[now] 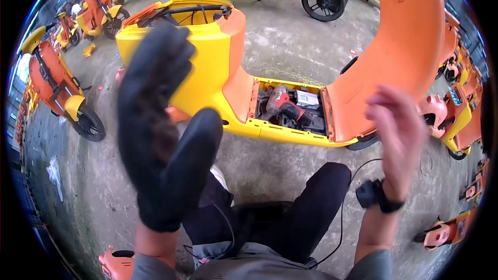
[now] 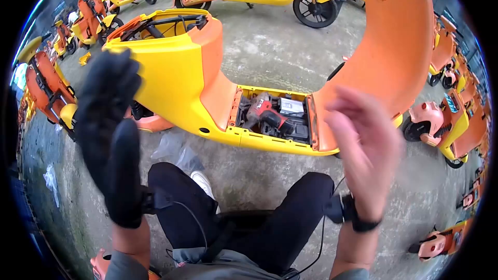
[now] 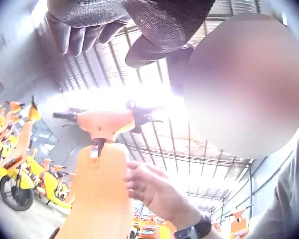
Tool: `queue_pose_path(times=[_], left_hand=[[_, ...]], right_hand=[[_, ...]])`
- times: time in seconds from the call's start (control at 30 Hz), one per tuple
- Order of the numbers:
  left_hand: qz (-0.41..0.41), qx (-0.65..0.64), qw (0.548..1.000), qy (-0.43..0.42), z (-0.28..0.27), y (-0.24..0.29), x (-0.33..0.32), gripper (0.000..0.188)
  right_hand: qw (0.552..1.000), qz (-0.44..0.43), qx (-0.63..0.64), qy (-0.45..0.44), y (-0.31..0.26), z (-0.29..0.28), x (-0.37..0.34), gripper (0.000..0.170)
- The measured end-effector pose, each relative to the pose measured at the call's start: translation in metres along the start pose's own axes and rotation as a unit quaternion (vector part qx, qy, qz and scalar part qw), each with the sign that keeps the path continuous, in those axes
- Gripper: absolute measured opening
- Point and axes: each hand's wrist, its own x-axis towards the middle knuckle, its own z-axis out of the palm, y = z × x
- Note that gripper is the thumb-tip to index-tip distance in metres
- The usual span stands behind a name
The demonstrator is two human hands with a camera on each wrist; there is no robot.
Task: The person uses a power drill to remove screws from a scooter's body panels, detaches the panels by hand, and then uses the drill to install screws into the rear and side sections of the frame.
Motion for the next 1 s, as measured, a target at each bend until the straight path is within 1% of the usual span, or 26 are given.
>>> queue_pose_path(times=[0.03,0.07,0.1,0.13,0.17,0.2,0.23,0.27,0.3,0.33,0.37,0.43,0.5,0.53,0.57,0.6,0.63,0.67,0.7,0.73,0.77,0.8,0.9,0.93,0.97,1.0], left_hand=[[-0.046,-0.026,0.999,-0.001,0.004,-0.01,-0.004,0.049],[-0.106,-0.092,0.99,0.006,0.003,-0.02,-0.007,0.049],[-0.164,-0.155,0.974,0.016,0.002,-0.033,-0.01,0.049],[-0.164,-0.151,0.974,0.025,-0.004,-0.043,-0.011,0.049],[-0.203,-0.161,0.965,0.043,-0.014,-0.053,-0.013,0.044],[-0.242,-0.167,0.954,0.061,-0.03,-0.061,-0.014,0.04],[-0.213,-0.192,0.955,0.07,-0.057,-0.069,-0.009,0.034],[-0.19,-0.16,0.965,0.083,-0.088,-0.07,0.001,0.037],[-0.158,-0.163,0.965,0.127,-0.119,-0.075,0.007,0.04],[-0.104,-0.124,0.98,0.115,-0.15,-0.077,0.013,0.043],[-0.12,-0.212,0.967,0.078,-0.189,-0.07,0.024,0.046],[-0.096,-0.053,0.988,0.107,-0.229,-0.052,0.033,0.045],[-0.11,0.002,0.987,0.117,-0.267,-0.055,0.027,0.044],[-0.125,0.044,0.984,0.118,-0.281,-0.061,0.019,0.043],[-0.183,0.133,0.962,0.154,-0.281,-0.077,0.004,0.041],[-0.221,0.193,0.948,0.122,-0.285,-0.101,-0.019,0.039],[-0.265,0.152,0.945,0.118,-0.277,-0.126,-0.046,0.036],[-0.336,0.093,0.936,0.057,-0.28,-0.161,-0.08,0.035],[-0.403,0.051,0.914,0.0,-0.274,-0.19,-0.113,0.034],[-0.425,0.053,0.903,-0.043,-0.265,-0.226,-0.156,0.034],[-0.447,0.121,0.877,-0.124,-0.251,-0.243,-0.183,0.033],[-0.476,0.12,0.859,-0.144,-0.23,-0.252,-0.2,0.033],[-0.553,0.138,0.798,-0.196,-0.185,-0.256,-0.221,0.036],[-0.498,0.184,0.82,-0.214,-0.177,-0.267,-0.236,0.036],[-0.54,0.157,0.789,-0.246,-0.172,-0.276,-0.243,0.035],[-0.518,0.144,0.809,-0.239,-0.167,-0.283,-0.255,0.033]], right_hand=[[0.997,0.045,0.007,-0.056,0.034,0.009,0.011,0.03],[0.985,0.109,-0.054,-0.122,0.055,0.017,0.019,0.03],[0.975,0.139,-0.071,-0.156,0.084,0.025,0.02,0.03],[0.971,0.14,-0.086,-0.174,0.107,0.035,0.016,0.03],[0.964,0.135,-0.099,-0.206,0.128,0.043,0.012,0.029],[0.956,0.153,-0.107,-0.228,0.134,0.052,0.009,0.029],[0.946,0.173,-0.114,-0.25,0.14,0.061,0.004,0.028],[0.943,0.173,-0.104,-0.265,0.149,0.067,0.0,0.028],[0.941,0.176,-0.11,-0.268,0.16,0.072,-0.003,0.028],[0.939,0.177,-0.117,-0.269,0.17,0.076,-0.005,0.028],[0.939,0.174,-0.124,-0.271,0.179,0.079,-0.005,0.03],[0.944,0.152,-0.156,-0.246,0.194,0.087,-0.003,0.031],[0.945,0.139,-0.201,-0.219,0.227,0.094,-0.002,0.037],[0.935,0.117,-0.246,-0.227,0.23,0.099,0.0,0.042],[0.923,0.093,-0.291,-0.234,0.231,0.105,0.002,0.047],[0.923,0.086,-0.286,-0.244,0.234,0.113,0.002,0.047],[0.908,0.065,-0.333,-0.246,0.237,0.12,0.001,0.054],[0.89,0.044,-0.379,-0.247,0.242,0.125,-0.001,0.06],[0.89,0.039,-0.377,-0.255,0.251,0.129,-0.004,0.06],[0.883,0.05,-0.387,-0.26,0.264,0.132,-0.006,0.065],[0.876,0.062,-0.399,-0.264,0.27,0.136,-0.007,0.07],[0.882,0.093,-0.372,-0.274,0.261,0.14,-0.007,0.07],[0.873,0.062,-0.396,-0.278,0.265,0.145,-0.013,0.071],[0.864,0.059,-0.414,-0.281,0.257,0.146,-0.01,0.069],[0.883,0.045,-0.378,-0.275,0.258,0.143,-0.007,0.064],[0.89,0.049,-0.368,-0.265,0.255,0.14,-0.005,0.063]])
